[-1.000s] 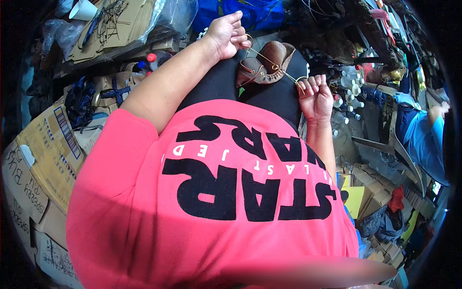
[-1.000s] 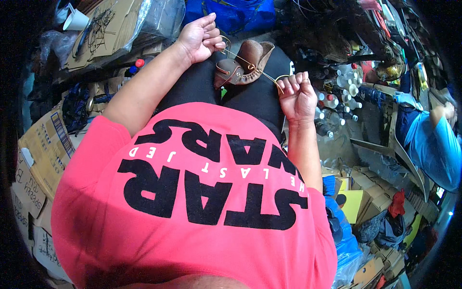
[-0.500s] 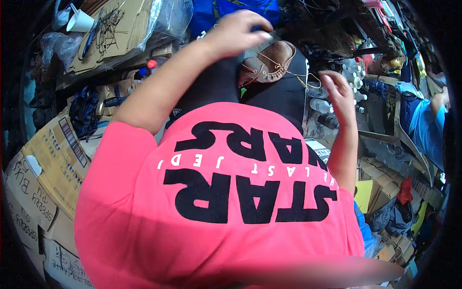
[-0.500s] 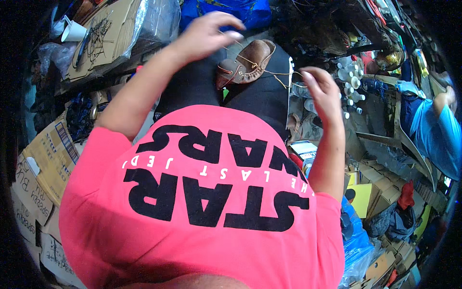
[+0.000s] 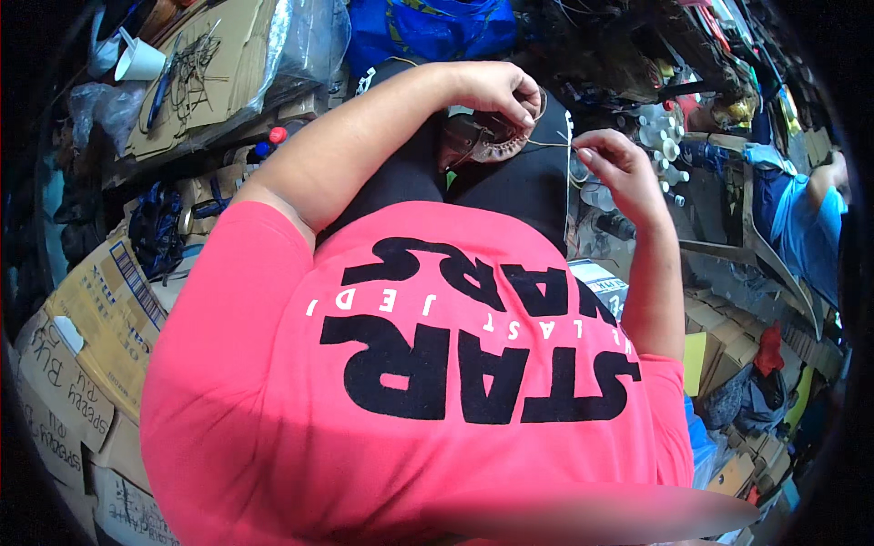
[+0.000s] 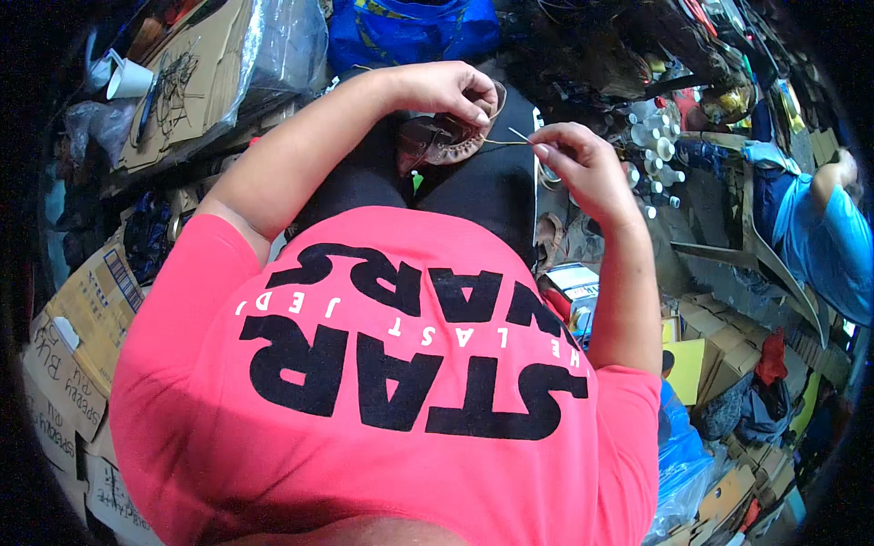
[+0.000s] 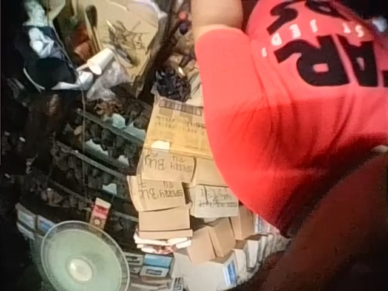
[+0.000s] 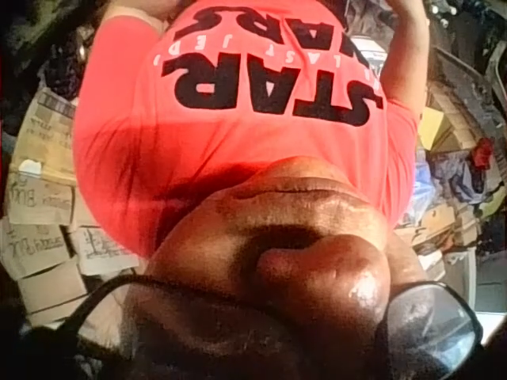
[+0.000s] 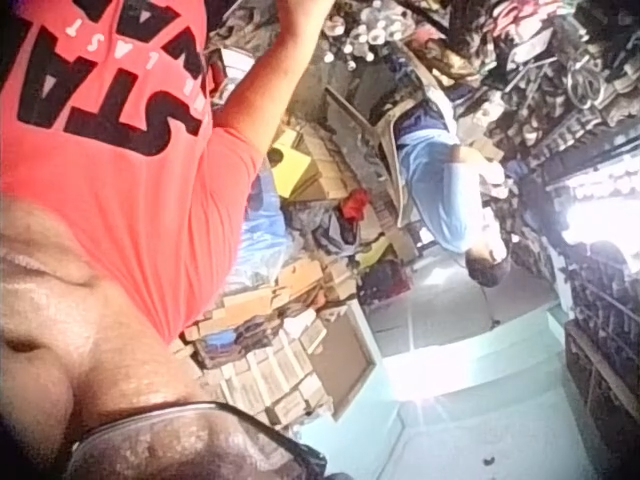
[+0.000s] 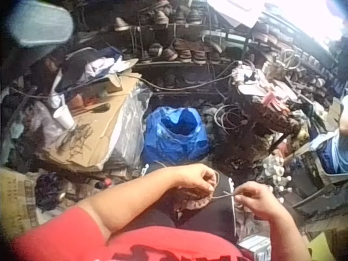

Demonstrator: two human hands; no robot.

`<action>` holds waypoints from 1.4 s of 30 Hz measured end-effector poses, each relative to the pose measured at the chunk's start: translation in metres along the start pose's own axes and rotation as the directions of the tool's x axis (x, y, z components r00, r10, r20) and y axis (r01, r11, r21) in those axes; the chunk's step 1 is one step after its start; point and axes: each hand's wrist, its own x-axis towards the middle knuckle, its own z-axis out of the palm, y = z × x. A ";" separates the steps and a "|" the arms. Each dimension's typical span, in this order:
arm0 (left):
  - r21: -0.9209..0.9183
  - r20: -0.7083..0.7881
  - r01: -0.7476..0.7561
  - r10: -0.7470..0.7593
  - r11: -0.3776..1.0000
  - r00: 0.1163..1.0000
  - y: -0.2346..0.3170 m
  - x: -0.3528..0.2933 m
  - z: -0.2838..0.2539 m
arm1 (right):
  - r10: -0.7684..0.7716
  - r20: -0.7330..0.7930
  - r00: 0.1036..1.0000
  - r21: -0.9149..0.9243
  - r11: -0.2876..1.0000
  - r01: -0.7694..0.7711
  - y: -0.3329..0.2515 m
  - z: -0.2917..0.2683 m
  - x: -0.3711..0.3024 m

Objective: Manually lacing and stitching a leather shoe upper component using thick thread.

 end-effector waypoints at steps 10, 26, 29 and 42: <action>-0.185 0.129 0.151 -0.128 0.971 0.983 0.002 -0.004 -0.008 | -0.114 0.045 0.992 -0.258 0.958 0.121 0.026 0.018 0.025; -0.229 0.053 0.133 -0.124 0.964 0.991 -0.002 -0.003 0.000 | -0.130 0.088 0.988 -0.221 0.964 0.146 0.024 0.025 0.024; -0.064 0.012 0.107 -0.107 0.992 0.994 0.000 0.001 0.002 | -0.114 0.117 0.987 -0.216 0.967 0.137 0.019 0.028 0.021; -0.236 0.012 0.098 -0.098 0.967 0.995 -0.005 0.001 0.005 | -0.121 0.042 0.992 -0.311 0.942 0.128 0.019 0.032 0.015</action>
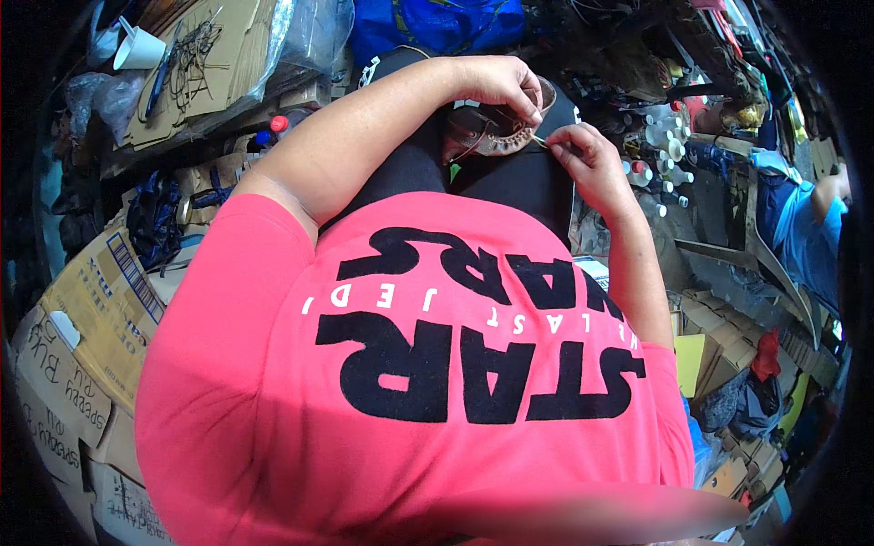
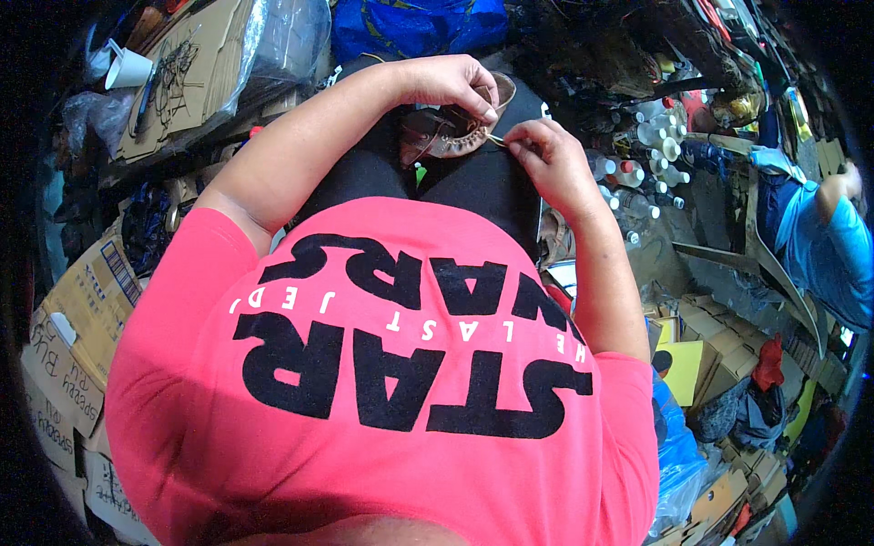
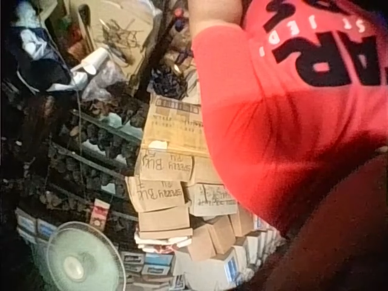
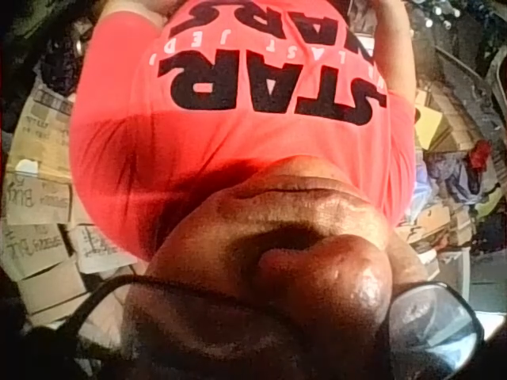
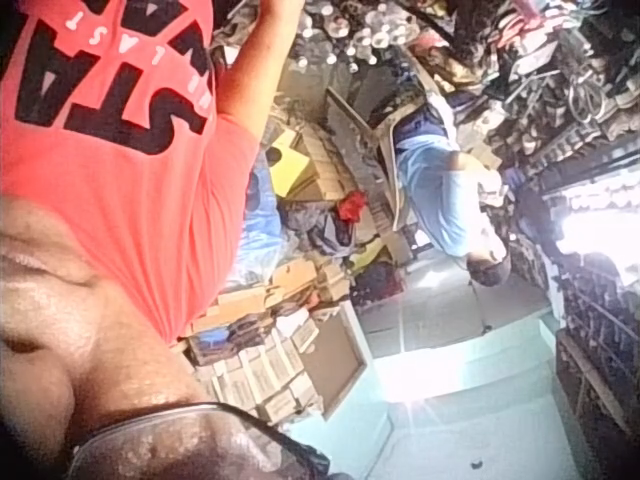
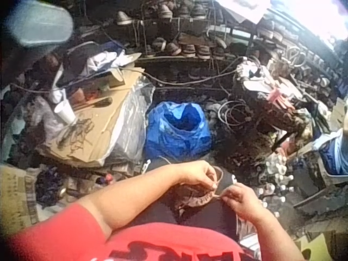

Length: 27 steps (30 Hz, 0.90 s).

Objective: Manually lacing and stitching a leather shoe upper component using thick thread.

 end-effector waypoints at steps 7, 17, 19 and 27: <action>0.027 -0.010 0.007 -0.007 1.000 1.000 -0.002 0.003 0.000 | -0.040 -0.111 0.993 0.013 0.999 0.042 0.005 0.011 -0.006; 0.041 -0.016 0.057 -0.056 0.998 0.998 -0.006 0.008 0.000 | -0.010 -0.192 0.981 -0.028 1.000 0.005 -0.005 -0.001 0.010; 0.037 -0.002 0.048 -0.048 0.998 0.999 -0.005 0.008 -0.001 | 0.014 -0.234 0.972 -0.038 0.999 -0.023 0.001 -0.001 0.013; -0.005 0.082 0.057 -0.056 0.998 0.995 -0.007 0.003 -0.008 | -0.062 -0.167 0.984 0.023 0.998 0.066 0.015 -0.009 0.013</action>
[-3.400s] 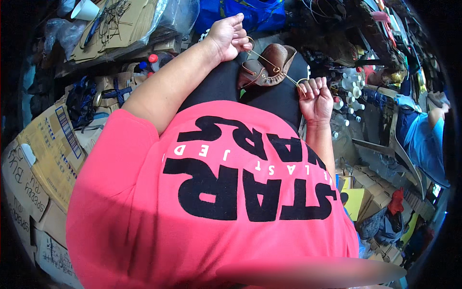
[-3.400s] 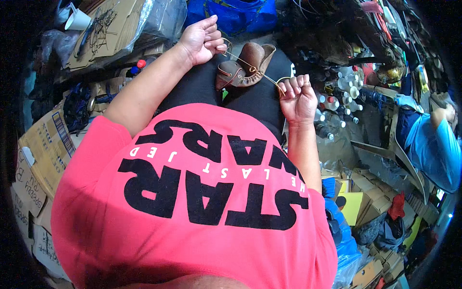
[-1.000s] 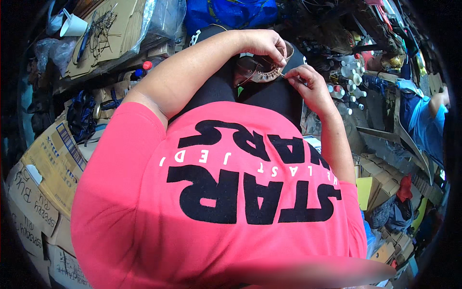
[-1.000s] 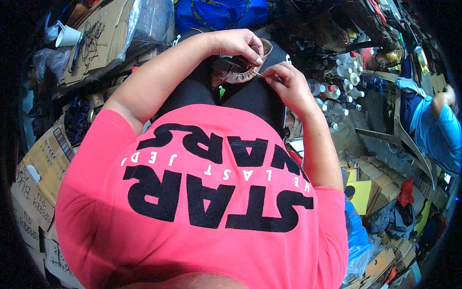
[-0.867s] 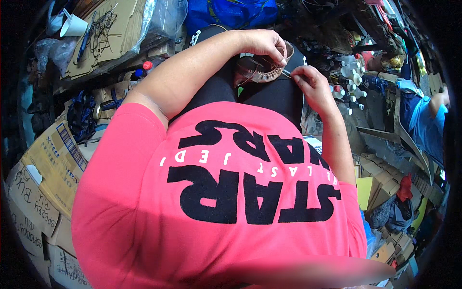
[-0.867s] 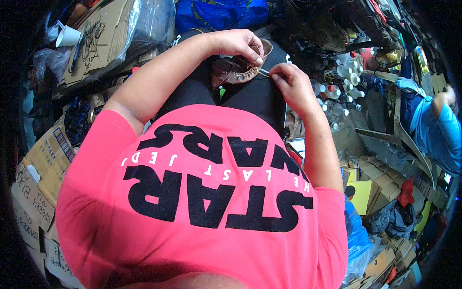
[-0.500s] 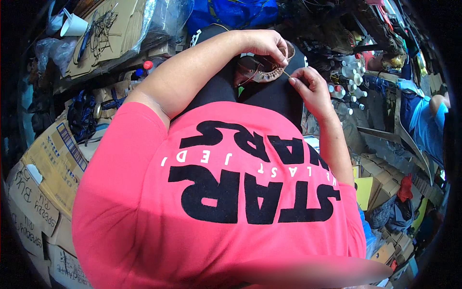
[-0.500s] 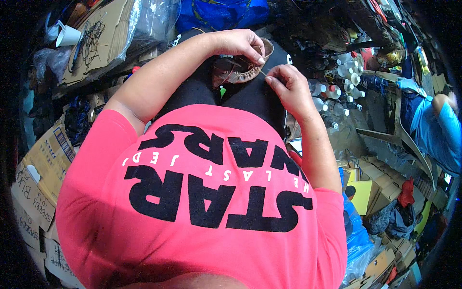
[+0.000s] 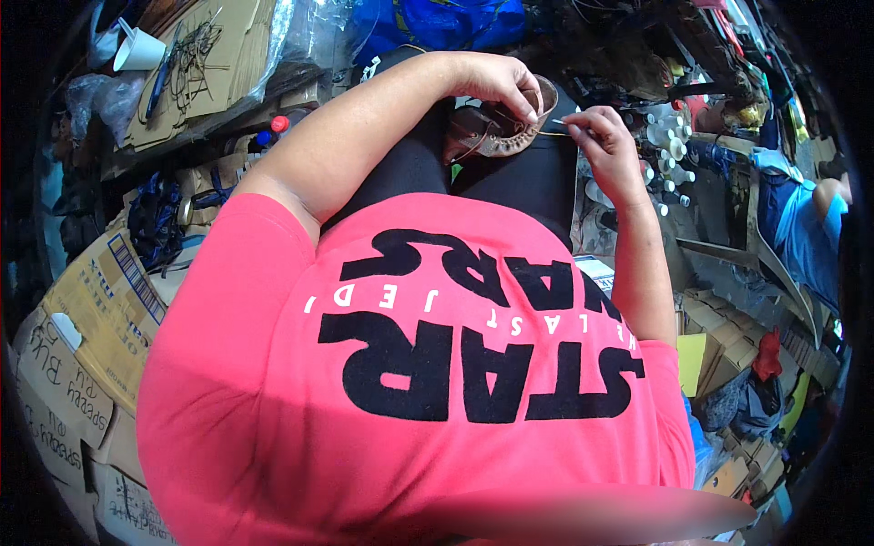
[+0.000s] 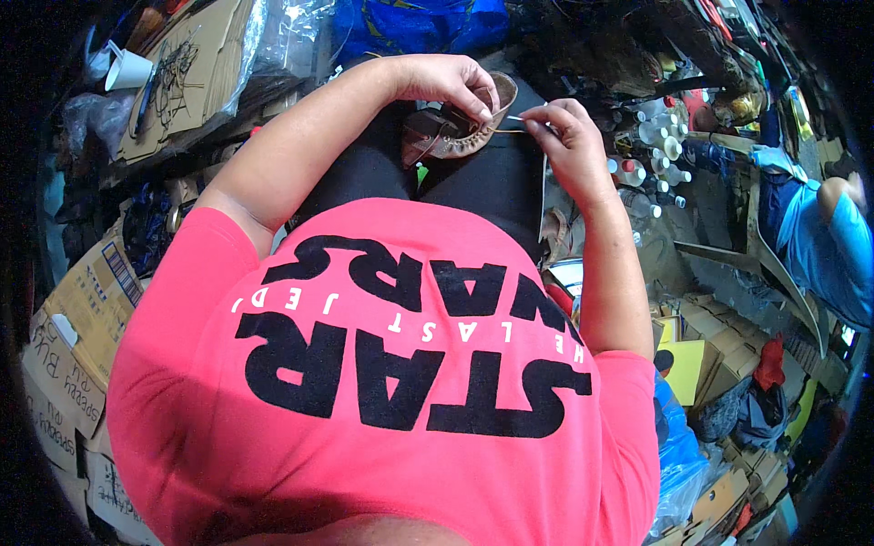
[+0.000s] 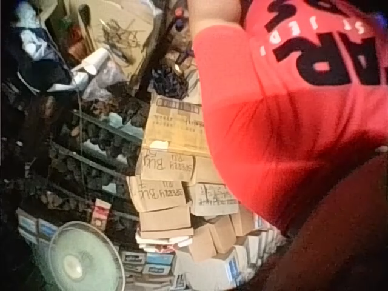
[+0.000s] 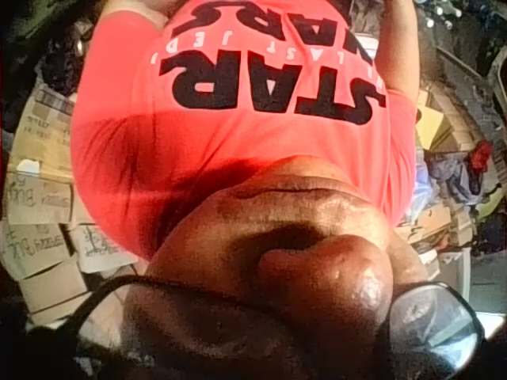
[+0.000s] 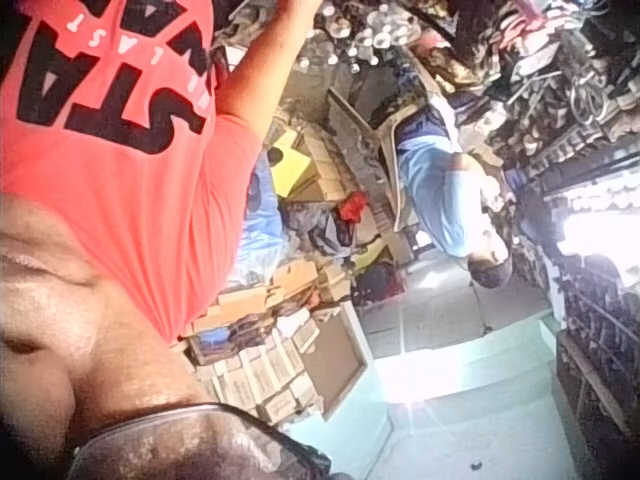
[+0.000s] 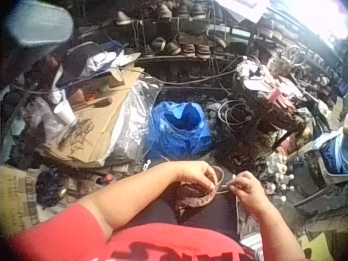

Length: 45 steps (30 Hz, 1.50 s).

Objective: Manually lacing and stitching a leather shoe upper component using thick thread.

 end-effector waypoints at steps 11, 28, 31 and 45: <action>0.029 0.031 -0.010 0.009 1.000 0.999 -0.003 0.001 -0.003 | 0.000 0.102 0.995 0.003 1.000 -0.001 -0.001 0.013 0.000; 0.119 0.113 0.053 -0.067 0.991 0.991 0.009 -0.005 -0.004 | -0.117 0.146 0.982 -0.424 0.890 0.169 -0.050 0.018 -0.003; 0.109 0.187 -0.015 -0.006 0.994 0.982 0.007 -0.005 -0.007 | -0.109 0.248 0.963 -0.596 0.766 0.240 -0.065 0.023 0.006; 0.730 -0.357 -0.056 0.450 0.681 0.819 -0.007 -0.046 0.035 | 0.083 0.231 0.969 0.797 0.555 -0.238 0.029 -0.046 -0.034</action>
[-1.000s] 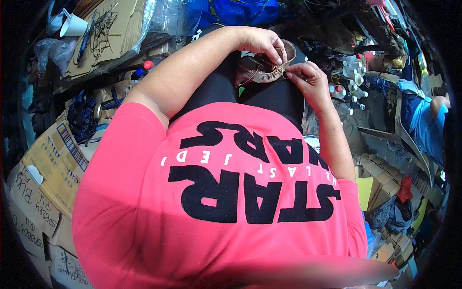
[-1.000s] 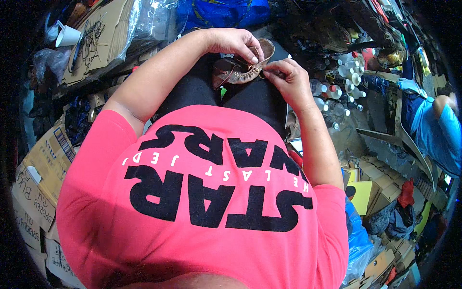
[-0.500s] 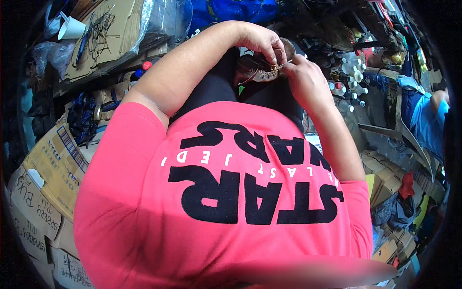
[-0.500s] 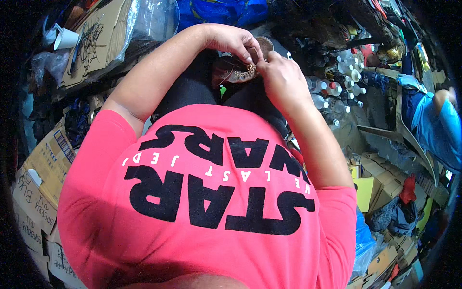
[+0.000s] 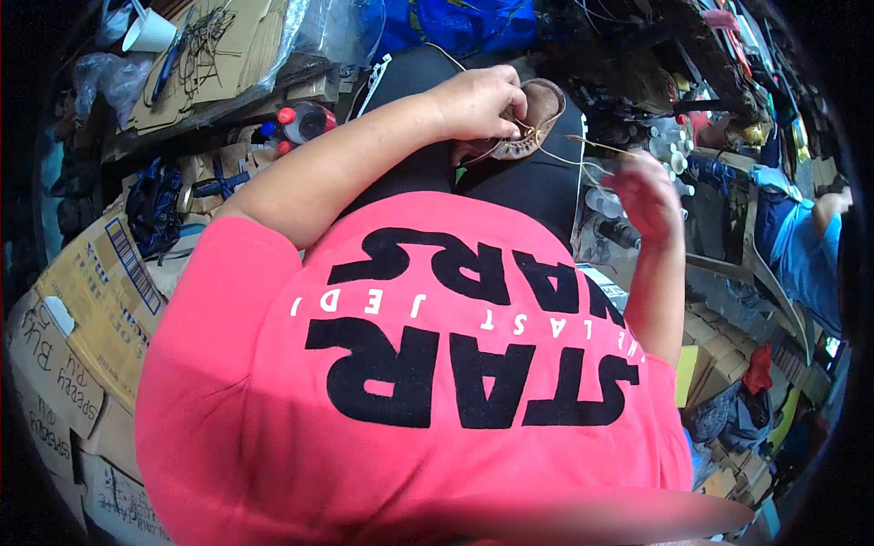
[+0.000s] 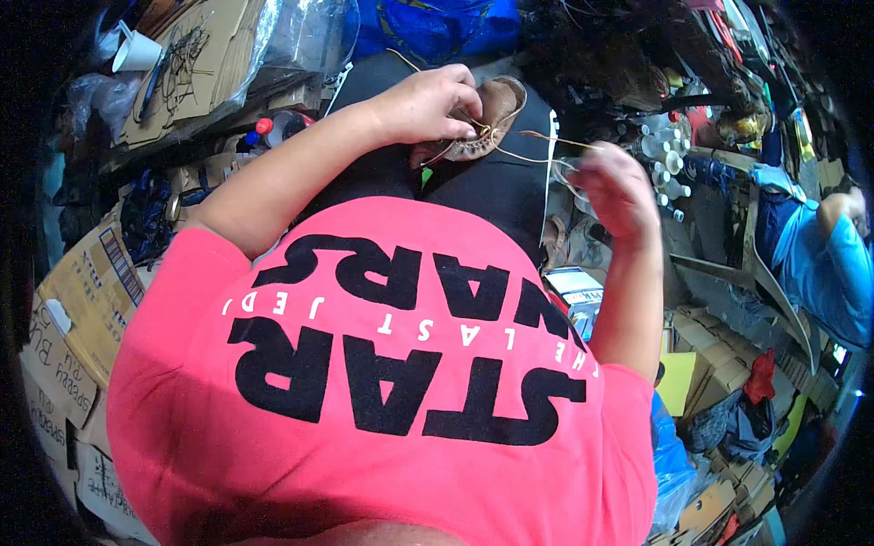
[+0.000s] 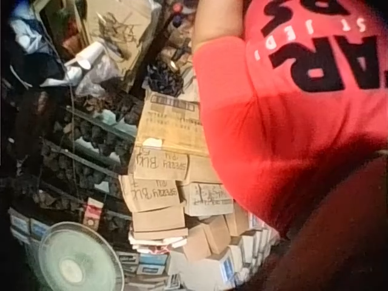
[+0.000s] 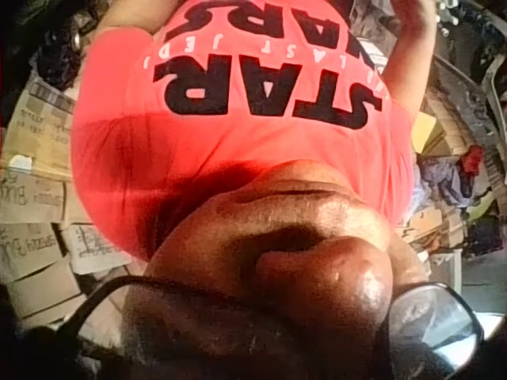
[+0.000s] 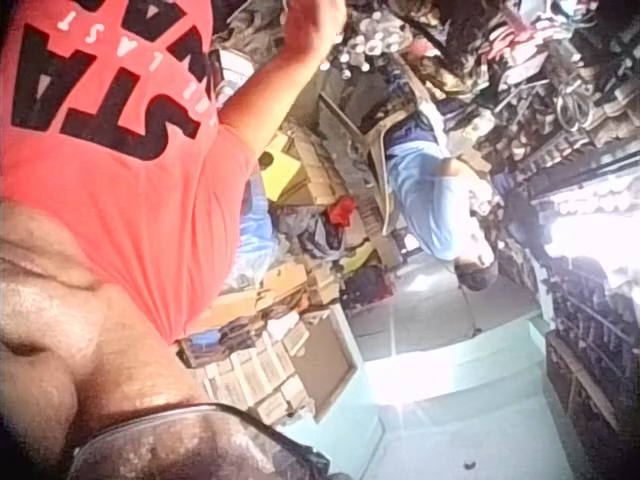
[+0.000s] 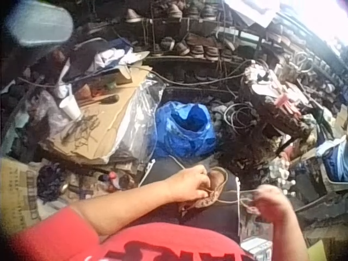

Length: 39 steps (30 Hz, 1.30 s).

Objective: Manually lacing and stitching a leather shoe upper component using thick thread.

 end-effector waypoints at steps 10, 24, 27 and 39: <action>-0.123 -0.074 0.153 -0.163 0.981 0.984 -0.045 0.001 -0.055 | -0.081 -0.333 0.940 0.119 0.985 0.127 -0.040 -0.077 -0.089; -0.960 0.117 0.014 -0.355 -0.280 0.928 -0.029 -0.017 -0.044 | 0.016 -0.610 0.792 -0.775 0.196 -0.601 0.064 -0.082 -0.105; -0.970 0.122 0.017 -0.420 -0.244 0.900 -0.028 -0.017 -0.047 | -0.062 -0.620 0.782 -0.773 0.221 -0.595 0.076 -0.095 -0.130; -0.989 0.146 0.100 -0.691 -0.106 0.708 -0.040 -0.029 -0.059 | -0.028 -0.711 0.703 -0.662 0.365 -0.655 0.093 -0.112 -0.172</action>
